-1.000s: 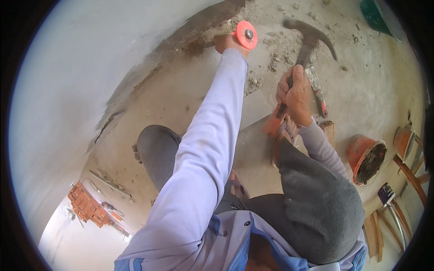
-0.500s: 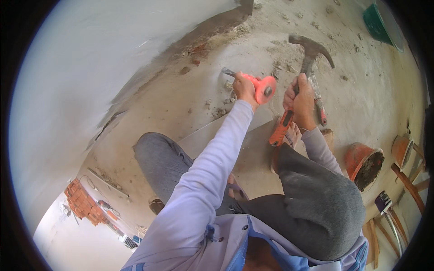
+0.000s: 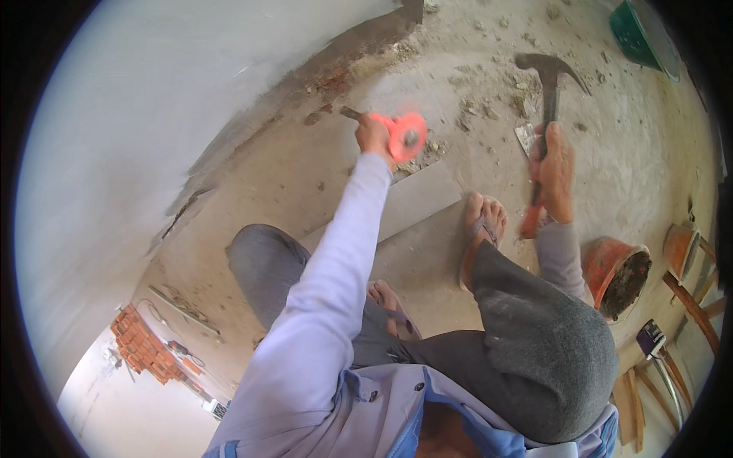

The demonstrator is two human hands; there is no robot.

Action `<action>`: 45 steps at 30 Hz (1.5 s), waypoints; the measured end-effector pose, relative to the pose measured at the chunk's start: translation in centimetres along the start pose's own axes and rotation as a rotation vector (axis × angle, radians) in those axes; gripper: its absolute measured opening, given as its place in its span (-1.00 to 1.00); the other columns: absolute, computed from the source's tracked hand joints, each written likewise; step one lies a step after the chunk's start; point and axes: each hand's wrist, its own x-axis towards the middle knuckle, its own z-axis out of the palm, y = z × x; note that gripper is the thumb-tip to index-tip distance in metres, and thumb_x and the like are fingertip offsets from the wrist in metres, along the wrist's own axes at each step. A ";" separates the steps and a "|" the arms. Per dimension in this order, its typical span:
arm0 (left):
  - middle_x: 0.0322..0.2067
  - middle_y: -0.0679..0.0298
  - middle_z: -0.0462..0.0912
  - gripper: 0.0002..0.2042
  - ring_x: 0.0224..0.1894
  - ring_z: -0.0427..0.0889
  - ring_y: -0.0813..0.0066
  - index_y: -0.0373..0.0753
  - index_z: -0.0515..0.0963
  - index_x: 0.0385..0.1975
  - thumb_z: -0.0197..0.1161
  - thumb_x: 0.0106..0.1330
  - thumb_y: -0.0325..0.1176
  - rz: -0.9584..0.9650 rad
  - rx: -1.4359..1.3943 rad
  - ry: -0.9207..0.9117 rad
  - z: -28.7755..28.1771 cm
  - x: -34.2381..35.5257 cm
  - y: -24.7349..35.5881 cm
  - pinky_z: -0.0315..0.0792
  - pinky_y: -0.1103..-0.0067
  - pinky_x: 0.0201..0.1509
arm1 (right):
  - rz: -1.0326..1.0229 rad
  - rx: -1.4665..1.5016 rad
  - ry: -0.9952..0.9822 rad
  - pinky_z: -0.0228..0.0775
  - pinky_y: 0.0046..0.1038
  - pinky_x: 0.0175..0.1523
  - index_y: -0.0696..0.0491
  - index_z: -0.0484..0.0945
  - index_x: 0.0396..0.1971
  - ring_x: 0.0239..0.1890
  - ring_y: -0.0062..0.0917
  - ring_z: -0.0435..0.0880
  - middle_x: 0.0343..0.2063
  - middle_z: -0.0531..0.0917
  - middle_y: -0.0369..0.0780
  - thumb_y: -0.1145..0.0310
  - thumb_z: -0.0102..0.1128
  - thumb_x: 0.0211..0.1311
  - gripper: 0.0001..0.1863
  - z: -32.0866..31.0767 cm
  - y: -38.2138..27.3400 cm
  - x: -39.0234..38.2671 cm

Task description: The person kneels on the floor and uses a notched trowel to spread adhesive on the wall and the back of a tile. They then press the tile onto the wall and adjust its position. The person repeats this process with another tile, ensuring proper alignment and adhesion.

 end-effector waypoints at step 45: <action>-0.69 0.18 0.58 -0.59 -0.68 0.45 0.54 -0.40 0.51 -0.65 0.65 -0.08 -0.25 1.644 0.280 0.695 -18.2 -14.0 32.1 0.39 0.56 -0.58 | -1.041 -1.504 -1.018 0.51 -0.17 0.09 -0.25 0.41 0.26 0.03 -0.21 0.61 0.02 0.56 -0.09 0.50 0.03 0.25 -0.44 33.5 -7.1 -0.7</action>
